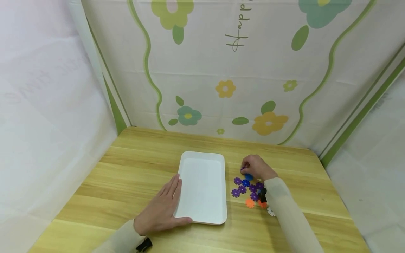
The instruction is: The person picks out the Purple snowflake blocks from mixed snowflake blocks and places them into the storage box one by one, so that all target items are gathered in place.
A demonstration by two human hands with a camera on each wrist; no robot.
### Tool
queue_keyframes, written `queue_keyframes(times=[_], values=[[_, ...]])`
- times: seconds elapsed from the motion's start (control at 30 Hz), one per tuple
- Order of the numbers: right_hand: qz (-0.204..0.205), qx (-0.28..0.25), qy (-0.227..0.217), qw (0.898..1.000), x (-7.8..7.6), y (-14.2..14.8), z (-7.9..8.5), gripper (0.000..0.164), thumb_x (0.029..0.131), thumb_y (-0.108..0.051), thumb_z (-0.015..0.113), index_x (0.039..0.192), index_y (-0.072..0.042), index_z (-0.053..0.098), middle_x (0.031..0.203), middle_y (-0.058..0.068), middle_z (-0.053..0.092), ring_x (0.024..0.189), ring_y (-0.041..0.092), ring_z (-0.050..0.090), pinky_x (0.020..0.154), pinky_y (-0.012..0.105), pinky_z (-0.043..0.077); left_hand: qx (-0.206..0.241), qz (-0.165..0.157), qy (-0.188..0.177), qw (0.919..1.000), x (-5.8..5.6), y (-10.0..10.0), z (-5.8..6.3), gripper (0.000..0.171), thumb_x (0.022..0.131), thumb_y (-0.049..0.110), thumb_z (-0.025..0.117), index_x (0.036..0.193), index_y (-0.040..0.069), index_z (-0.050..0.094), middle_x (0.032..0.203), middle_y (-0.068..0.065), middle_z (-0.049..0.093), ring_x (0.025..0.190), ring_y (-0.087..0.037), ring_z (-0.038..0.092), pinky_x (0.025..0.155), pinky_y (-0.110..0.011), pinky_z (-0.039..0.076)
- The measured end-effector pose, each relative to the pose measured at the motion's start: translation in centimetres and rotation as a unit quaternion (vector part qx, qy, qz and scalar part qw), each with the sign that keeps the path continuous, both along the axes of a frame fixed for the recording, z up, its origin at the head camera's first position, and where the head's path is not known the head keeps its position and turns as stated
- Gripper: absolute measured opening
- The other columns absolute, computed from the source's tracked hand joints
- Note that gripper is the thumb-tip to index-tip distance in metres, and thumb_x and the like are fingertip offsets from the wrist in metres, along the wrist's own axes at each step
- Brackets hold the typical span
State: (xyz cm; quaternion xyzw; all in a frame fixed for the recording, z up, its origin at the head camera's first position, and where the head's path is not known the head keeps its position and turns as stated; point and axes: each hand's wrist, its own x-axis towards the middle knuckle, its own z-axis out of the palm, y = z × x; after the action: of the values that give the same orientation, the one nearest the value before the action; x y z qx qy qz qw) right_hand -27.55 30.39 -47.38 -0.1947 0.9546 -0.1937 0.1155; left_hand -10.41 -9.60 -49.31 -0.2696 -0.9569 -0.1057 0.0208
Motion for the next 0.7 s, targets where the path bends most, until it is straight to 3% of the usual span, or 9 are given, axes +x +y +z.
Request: queue_keyframes(times=[0.17,0.37,0.7], values=[[0.016,-0.005,-0.009,1.000,-0.2,0.0,1.2,0.009,0.100,-0.013,0.073,0.093,-0.011,0.079,0.087,0.002,0.075,0.071,0.012,0.060,0.066,0.026,0.054,-0.009,-0.002,0.002,1.0000,-0.4,0.1,-0.1,0.129,0.087,0.092,0.047,0.162,-0.010,0.026,0.174,-0.029,0.018,0.163,-0.042,0.022,0.130,-0.052,0.031],[0.026,-0.011,-0.010,1.000,-0.6,-1.0,3.4,0.012,0.103,-0.013,0.069,0.096,-0.009,0.077,0.090,0.005,0.075,0.074,0.014,0.058,0.068,0.028,0.053,-0.007,-0.006,0.008,0.9999,-0.8,0.2,0.0,0.130,0.086,0.092,0.048,0.163,-0.010,0.025,0.173,-0.030,0.018,0.162,-0.042,0.023,0.130,-0.053,0.031],[0.048,-0.029,-0.037,0.998,-1.7,-5.3,6.1,0.016,0.106,-0.019,0.066,0.100,-0.015,0.081,0.095,0.008,0.078,0.072,0.016,0.059,0.068,0.029,0.051,-0.017,-0.014,0.003,0.9997,-1.7,0.5,0.1,0.130,0.085,0.093,0.048,0.163,-0.009,0.025,0.174,-0.028,0.019,0.163,-0.040,0.022,0.130,-0.052,0.030]])
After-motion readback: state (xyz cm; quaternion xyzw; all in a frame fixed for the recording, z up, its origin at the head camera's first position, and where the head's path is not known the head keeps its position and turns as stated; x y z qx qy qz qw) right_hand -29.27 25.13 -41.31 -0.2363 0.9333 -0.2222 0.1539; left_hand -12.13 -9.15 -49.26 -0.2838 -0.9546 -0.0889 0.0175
